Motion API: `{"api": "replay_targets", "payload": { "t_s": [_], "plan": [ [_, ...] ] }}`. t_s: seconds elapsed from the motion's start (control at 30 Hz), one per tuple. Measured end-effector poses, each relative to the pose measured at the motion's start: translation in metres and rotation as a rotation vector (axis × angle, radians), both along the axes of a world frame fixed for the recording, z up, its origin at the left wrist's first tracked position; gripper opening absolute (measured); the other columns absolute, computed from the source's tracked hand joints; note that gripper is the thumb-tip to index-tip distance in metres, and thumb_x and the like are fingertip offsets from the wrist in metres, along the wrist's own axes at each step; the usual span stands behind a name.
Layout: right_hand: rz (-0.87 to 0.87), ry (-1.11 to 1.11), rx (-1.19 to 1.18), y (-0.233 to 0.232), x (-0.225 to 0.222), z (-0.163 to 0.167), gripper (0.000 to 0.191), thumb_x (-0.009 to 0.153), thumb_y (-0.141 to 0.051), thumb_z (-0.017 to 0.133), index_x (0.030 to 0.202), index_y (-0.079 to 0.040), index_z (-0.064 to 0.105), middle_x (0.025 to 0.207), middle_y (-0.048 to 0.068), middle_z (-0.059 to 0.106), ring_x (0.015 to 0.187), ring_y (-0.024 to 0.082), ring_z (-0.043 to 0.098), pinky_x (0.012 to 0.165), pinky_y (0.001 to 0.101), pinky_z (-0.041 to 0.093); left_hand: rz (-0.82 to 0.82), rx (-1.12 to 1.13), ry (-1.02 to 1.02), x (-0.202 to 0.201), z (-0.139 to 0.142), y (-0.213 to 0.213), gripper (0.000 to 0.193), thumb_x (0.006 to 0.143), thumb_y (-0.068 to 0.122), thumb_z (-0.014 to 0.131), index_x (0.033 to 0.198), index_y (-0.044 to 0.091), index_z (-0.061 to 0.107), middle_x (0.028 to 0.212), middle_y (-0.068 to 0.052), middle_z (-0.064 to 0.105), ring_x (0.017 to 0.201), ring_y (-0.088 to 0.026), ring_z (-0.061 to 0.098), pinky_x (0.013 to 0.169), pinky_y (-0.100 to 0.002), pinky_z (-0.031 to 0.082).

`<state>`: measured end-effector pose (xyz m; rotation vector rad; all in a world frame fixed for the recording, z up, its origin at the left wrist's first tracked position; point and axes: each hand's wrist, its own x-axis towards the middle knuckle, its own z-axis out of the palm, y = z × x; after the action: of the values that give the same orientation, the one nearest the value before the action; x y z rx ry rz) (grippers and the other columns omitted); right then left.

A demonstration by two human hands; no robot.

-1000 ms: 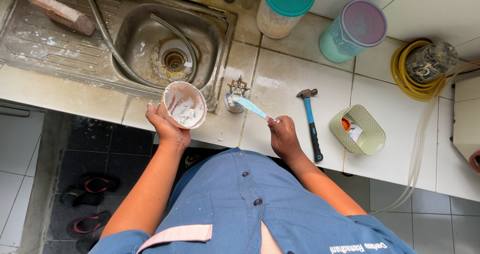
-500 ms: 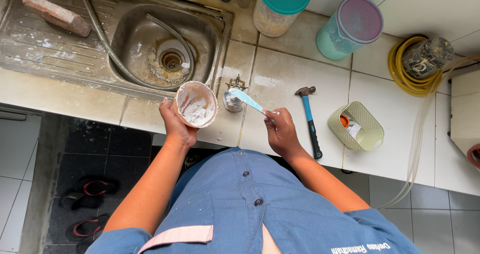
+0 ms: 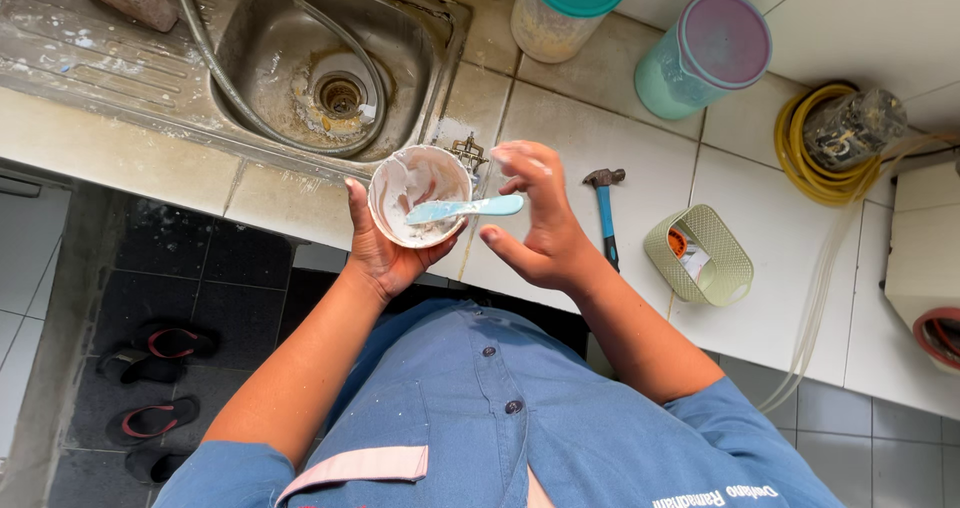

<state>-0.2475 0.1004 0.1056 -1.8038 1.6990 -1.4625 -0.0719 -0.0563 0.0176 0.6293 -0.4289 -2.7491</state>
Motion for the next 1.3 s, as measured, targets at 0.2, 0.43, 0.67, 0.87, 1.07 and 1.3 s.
{"api": "replay_targets", "payload": {
  "t_s": [0.2, 0.43, 0.67, 0.87, 1.07, 1.3],
  "plan": [
    [0.002, -0.246, 0.041, 0.019, 0.008, -0.057, 0.137, 0.062, -0.032, 0.099, 0.164, -0.009, 0.010, 0.163, 0.018, 0.032, 0.155, 0.032, 0.034, 0.127, 0.0493, 0.034, -0.066, -0.049, 0.032, 0.011, -0.010, 0.019, 0.138, 0.041, 0.098, 0.060, 0.154, 0.020, 0.037, 0.148, -0.010, 0.051, 0.134, -0.032, 0.055, 0.102, -0.051, 0.055],
    [-0.215, -0.775, -0.060, 0.011, 0.084, -0.109, 0.142, 0.059, -0.022, 0.102, 0.164, -0.006, 0.008, 0.161, 0.020, 0.038, 0.151, 0.033, 0.041, 0.127, 0.0483, 0.037, -0.371, -0.087, 0.097, 0.011, -0.014, 0.020, 0.110, 0.076, 0.095, 0.025, 0.161, 0.025, 0.029, 0.155, -0.006, 0.049, 0.138, -0.027, 0.053, 0.108, -0.050, 0.048],
    [-0.572, -0.582, -0.165, 0.018, 0.092, -0.114, 0.119, 0.069, -0.018, 0.099, 0.160, -0.001, 0.024, 0.154, 0.020, 0.047, 0.143, 0.030, 0.052, 0.120, 0.0439, 0.049, -0.477, -0.690, -0.089, 0.009, -0.032, 0.001, 0.079, 0.094, 0.074, 0.025, 0.159, 0.029, 0.029, 0.155, -0.001, 0.041, 0.128, -0.021, 0.048, 0.094, -0.041, 0.047],
    [-0.817, -0.345, -0.086, 0.011, 0.013, -0.140, 0.109, 0.073, -0.013, 0.097, 0.156, 0.002, 0.029, 0.152, 0.019, 0.049, 0.139, 0.029, 0.056, 0.118, 0.0401, 0.052, -0.327, -0.673, -0.222, 0.006, -0.029, -0.034, 0.049, 0.102, 0.045, 0.045, 0.144, 0.022, 0.048, 0.135, -0.003, 0.056, 0.112, -0.016, 0.053, 0.084, -0.033, 0.048],
    [-0.889, -0.204, 0.004, -0.018, -0.063, -0.156, 0.114, 0.063, -0.020, 0.101, 0.153, 0.003, 0.036, 0.146, 0.019, 0.055, 0.133, 0.030, 0.058, 0.112, 0.0376, 0.051, -0.054, -0.661, -0.338, -0.011, -0.036, -0.073, 0.035, 0.103, 0.029, 0.045, 0.135, 0.016, 0.054, 0.117, 0.000, 0.064, 0.091, -0.009, 0.057, 0.073, -0.026, 0.047],
    [-0.983, -0.235, 0.503, 0.010, -0.075, -0.158, 0.132, 0.054, -0.035, 0.100, 0.157, 0.003, 0.026, 0.135, 0.021, 0.057, 0.106, 0.032, 0.059, 0.091, 0.0396, 0.053, 0.412, -1.054, -0.418, 0.015, -0.089, -0.136, 0.026, 0.106, 0.014, 0.055, 0.131, 0.007, 0.056, 0.115, -0.004, 0.067, 0.096, -0.011, 0.060, 0.082, -0.026, 0.050]
  ]
}}
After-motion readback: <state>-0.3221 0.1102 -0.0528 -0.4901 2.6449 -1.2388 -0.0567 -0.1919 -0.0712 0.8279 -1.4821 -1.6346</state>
